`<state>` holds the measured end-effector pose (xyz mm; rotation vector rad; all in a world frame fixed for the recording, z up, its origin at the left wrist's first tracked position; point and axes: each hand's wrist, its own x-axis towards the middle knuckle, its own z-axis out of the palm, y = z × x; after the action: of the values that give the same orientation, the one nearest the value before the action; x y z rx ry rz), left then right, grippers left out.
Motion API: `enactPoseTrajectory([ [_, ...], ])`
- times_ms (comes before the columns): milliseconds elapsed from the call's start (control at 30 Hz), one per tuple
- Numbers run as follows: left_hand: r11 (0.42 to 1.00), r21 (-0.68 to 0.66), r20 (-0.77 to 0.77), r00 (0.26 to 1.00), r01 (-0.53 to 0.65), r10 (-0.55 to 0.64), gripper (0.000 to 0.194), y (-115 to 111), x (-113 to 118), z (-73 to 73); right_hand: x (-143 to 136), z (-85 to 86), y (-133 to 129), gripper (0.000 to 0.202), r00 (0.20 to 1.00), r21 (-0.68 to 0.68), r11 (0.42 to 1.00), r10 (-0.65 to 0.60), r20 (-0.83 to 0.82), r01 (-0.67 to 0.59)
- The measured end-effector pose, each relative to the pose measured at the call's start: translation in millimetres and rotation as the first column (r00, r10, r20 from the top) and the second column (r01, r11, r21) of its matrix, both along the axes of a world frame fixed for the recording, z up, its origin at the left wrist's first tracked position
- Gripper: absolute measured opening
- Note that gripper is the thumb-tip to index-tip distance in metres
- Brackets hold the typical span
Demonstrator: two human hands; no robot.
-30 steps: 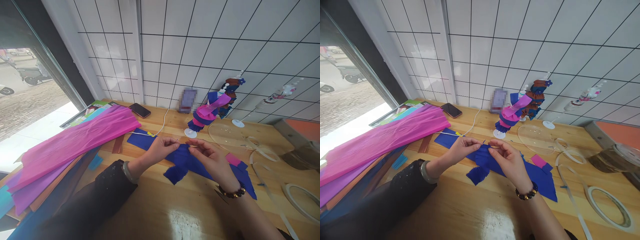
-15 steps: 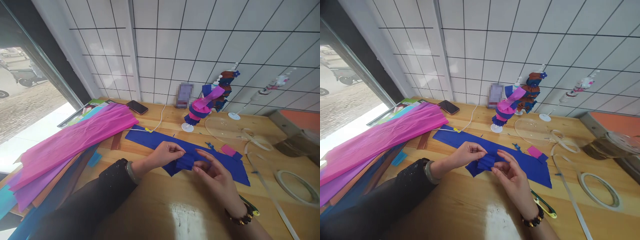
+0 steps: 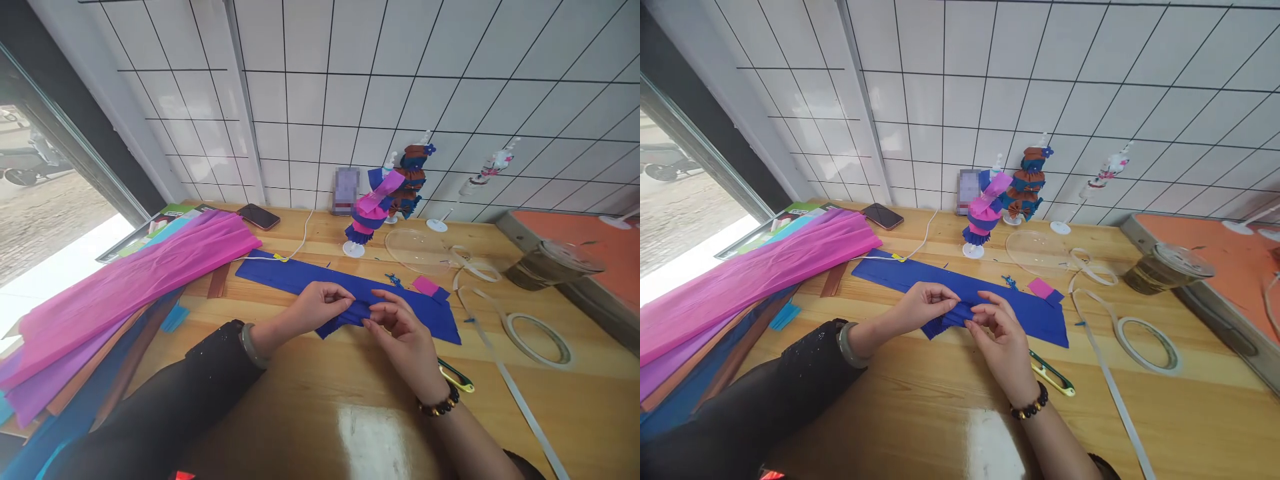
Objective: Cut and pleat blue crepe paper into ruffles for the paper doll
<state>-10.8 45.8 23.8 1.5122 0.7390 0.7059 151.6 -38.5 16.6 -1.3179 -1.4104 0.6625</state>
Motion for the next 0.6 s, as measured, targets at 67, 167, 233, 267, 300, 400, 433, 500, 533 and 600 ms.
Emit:
enactPoseTrajectory([
  [67, 1.000, 0.016, -0.019, 1.000, -0.002, 0.003, 0.023, -1.1, 0.2, -1.3, 1.8, -1.8, 1.4, 0.014, 1.000, 0.001, 1.000, -0.016, 0.004, 0.016],
  [167, 0.999, 0.043, -0.055, 0.998, 0.004, -0.002, 0.024, -2.0, -0.6, -2.3, 3.9, -4.7, 4.5, 0.016, 0.999, -0.009, 0.999, -0.037, -0.007, 0.037],
  [233, 0.998, 0.058, -0.072, 0.997, 0.016, -0.012, 0.024, -2.4, -1.3, -2.5, 4.3, -6.1, 6.3, 0.019, 0.998, -0.037, 0.999, -0.035, -0.057, 0.033],
  [267, 0.998, 0.066, -0.078, 0.997, 0.022, -0.017, 0.024, -2.5, -1.7, -2.6, 4.2, -6.4, 6.9, 0.022, 0.995, -0.055, 0.998, -0.034, -0.094, 0.029],
  [300, 0.997, 0.077, -0.086, 0.996, 0.026, -0.019, 0.025, -2.8, -2.0, -2.7, 3.9, -6.6, 7.3, 0.023, 0.990, -0.076, 0.997, -0.037, -0.136, 0.027],
  [400, 0.990, 0.137, -0.122, 0.992, 0.031, -0.014, 0.026, -4.0, -3.0, -2.7, 2.6, -5.8, 7.3, 0.029, 0.968, -0.159, 0.987, -0.069, -0.241, 0.031],
  [433, 0.986, 0.165, -0.132, 0.991, 0.033, -0.011, 0.026, -4.6, -3.3, -2.4, 2.3, -5.3, 7.1, 0.031, 0.962, -0.189, 0.981, -0.083, -0.262, 0.033],
  [500, 0.973, 0.227, -0.150, 0.989, 0.047, -0.013, 0.026, -5.9, -3.7, -1.0, 1.9, -4.1, 6.6, 0.035, 0.953, -0.247, 0.969, -0.099, -0.287, 0.027],
  [533, 0.966, 0.254, -0.159, 0.987, 0.055, -0.014, 0.026, -6.5, -3.8, 0.1, 1.8, -3.4, 6.4, 0.037, 0.950, -0.269, 0.963, -0.102, -0.296, 0.019],
  [600, 0.955, 0.287, -0.179, 0.984, 0.069, -0.017, 0.026, -7.4, -3.9, 2.4, 1.5, -2.1, 6.2, 0.039, 0.943, -0.299, 0.954, -0.104, -0.315, 0.005],
])
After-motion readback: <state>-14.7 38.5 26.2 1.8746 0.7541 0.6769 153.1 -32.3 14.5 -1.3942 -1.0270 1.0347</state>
